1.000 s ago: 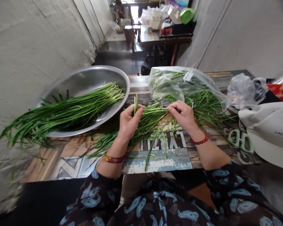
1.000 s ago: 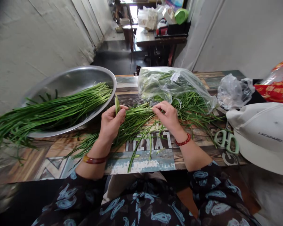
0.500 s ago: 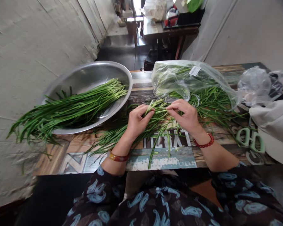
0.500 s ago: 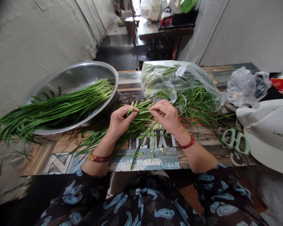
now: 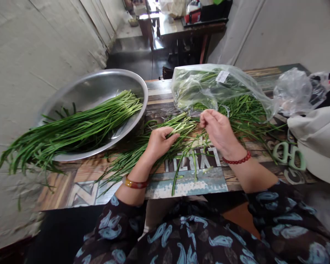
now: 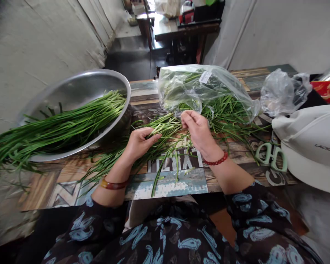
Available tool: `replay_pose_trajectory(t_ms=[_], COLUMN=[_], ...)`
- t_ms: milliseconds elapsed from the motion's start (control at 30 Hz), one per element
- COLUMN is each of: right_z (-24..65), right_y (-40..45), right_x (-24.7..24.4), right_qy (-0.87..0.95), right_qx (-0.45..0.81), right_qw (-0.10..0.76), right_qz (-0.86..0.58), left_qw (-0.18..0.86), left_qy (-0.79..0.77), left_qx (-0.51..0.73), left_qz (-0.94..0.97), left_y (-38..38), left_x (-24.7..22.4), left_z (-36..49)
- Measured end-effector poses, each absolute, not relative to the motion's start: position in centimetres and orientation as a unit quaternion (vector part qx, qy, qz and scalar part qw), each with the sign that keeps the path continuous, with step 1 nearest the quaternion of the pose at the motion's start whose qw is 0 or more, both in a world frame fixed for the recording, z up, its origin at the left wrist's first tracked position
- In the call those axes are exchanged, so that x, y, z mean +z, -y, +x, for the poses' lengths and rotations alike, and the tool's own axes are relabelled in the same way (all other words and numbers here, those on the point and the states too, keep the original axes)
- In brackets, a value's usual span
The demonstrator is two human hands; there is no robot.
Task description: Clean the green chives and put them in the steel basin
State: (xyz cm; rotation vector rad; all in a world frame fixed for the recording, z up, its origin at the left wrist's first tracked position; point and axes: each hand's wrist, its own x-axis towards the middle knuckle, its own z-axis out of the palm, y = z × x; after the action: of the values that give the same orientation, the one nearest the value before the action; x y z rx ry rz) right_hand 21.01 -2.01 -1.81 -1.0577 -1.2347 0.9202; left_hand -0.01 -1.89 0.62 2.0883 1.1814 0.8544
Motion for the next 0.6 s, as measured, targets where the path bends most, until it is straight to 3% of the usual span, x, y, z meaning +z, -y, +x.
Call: replay_pose_trajectory(t_ms=[100,333,600], right_z=[21.7,21.1,21.8], right_y=[2.1,2.6,2.5], right_x=[-1.4,-1.1,-2.1], right_qy=[0.557,0.711,0.826], right_qx=[0.341,0.245,0.165], right_qw=[0.59,0.458,0.293], right_qz=[-0.475,-0.475,-0.452], left_qw=[0.304,0.344,0.321], left_qy=[-0.455,-0.46,-0.494], left_qx=[0.322,0.355,0.401], left_qz=[0.772,0.738,0.702], left_y=[1.9,2.0,1.3], left_x=[0.6,0.9,1.1], left_z=[-0.1,-0.2,-1.2])
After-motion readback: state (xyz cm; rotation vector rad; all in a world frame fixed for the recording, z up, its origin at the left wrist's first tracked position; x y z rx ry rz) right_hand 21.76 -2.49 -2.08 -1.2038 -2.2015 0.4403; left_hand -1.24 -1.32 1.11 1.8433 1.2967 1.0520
